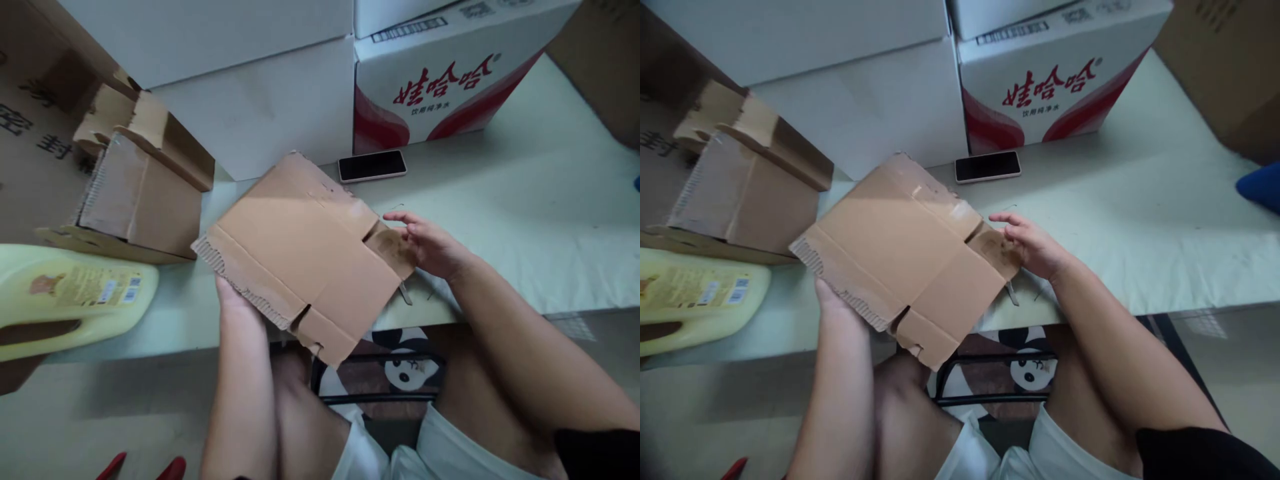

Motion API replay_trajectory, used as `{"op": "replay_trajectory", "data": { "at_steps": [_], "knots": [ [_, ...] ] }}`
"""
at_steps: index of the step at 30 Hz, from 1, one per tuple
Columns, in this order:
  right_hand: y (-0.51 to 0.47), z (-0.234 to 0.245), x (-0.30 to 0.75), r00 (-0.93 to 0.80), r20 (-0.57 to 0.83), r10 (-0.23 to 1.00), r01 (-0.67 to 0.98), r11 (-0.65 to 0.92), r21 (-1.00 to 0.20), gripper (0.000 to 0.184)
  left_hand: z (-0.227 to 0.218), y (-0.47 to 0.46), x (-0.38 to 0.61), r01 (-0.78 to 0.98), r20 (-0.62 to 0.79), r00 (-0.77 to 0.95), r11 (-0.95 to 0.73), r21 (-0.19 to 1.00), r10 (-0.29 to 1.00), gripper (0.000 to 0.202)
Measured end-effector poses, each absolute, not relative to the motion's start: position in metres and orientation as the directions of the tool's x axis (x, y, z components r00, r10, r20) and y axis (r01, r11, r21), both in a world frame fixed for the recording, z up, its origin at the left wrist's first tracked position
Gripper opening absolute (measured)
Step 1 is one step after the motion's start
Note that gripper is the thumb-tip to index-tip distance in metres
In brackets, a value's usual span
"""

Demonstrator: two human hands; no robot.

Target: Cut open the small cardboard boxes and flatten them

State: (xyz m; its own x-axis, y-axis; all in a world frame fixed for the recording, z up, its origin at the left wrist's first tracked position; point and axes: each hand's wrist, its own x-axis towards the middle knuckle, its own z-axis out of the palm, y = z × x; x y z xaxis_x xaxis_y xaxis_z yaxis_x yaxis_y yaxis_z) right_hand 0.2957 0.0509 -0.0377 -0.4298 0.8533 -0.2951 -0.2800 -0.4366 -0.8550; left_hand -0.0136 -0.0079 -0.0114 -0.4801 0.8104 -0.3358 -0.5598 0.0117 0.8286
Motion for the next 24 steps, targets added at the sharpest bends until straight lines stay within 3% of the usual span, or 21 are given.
{"op": "replay_trajectory", "data": {
  "at_steps": [3,8,9,13,17,19,21,24],
  "knots": [
    [0.049,-0.041,0.290,-0.435,-0.300,0.849,-0.287,-0.446,-0.848,0.047,-0.016,-0.007,-0.018,-0.612,-0.344,-0.525,-0.064,0.788,0.779,0.035],
    [0.047,-0.046,0.277,-0.217,-0.316,0.924,-0.273,-0.368,-0.889,0.036,-0.012,-0.005,-0.020,-0.581,-0.050,-0.483,-0.277,0.765,0.874,0.034],
    [0.047,-0.046,0.276,-0.178,-0.294,0.939,-0.277,-0.334,-0.901,0.037,-0.012,-0.005,-0.021,-0.574,-0.043,-0.486,-0.281,0.769,0.873,0.032],
    [0.039,-0.044,0.276,-0.232,-0.191,0.954,-0.299,-0.256,-0.919,0.046,-0.018,0.001,-0.023,-0.605,-0.239,-0.499,-0.137,0.784,0.833,0.016],
    [0.025,-0.041,0.277,-0.349,-0.314,0.883,-0.096,-0.367,-0.925,0.041,-0.021,0.006,-0.021,-0.634,-0.273,-0.498,-0.131,0.762,0.823,0.011],
    [0.019,-0.036,0.281,-0.352,-0.336,0.874,-0.100,-0.392,-0.915,0.043,-0.018,0.007,-0.018,-0.639,-0.286,-0.491,-0.117,0.761,0.823,0.008],
    [0.011,-0.031,0.293,-0.266,-0.311,0.912,-0.199,-0.367,-0.909,0.043,-0.013,0.006,-0.016,-0.662,-0.315,-0.442,-0.069,0.746,0.840,0.010],
    [-0.007,-0.023,0.337,0.063,-0.294,0.954,-0.274,-0.267,-0.924,0.040,-0.006,0.002,-0.014,-0.708,-0.342,-0.346,-0.004,0.706,0.874,0.012]
  ]
}}
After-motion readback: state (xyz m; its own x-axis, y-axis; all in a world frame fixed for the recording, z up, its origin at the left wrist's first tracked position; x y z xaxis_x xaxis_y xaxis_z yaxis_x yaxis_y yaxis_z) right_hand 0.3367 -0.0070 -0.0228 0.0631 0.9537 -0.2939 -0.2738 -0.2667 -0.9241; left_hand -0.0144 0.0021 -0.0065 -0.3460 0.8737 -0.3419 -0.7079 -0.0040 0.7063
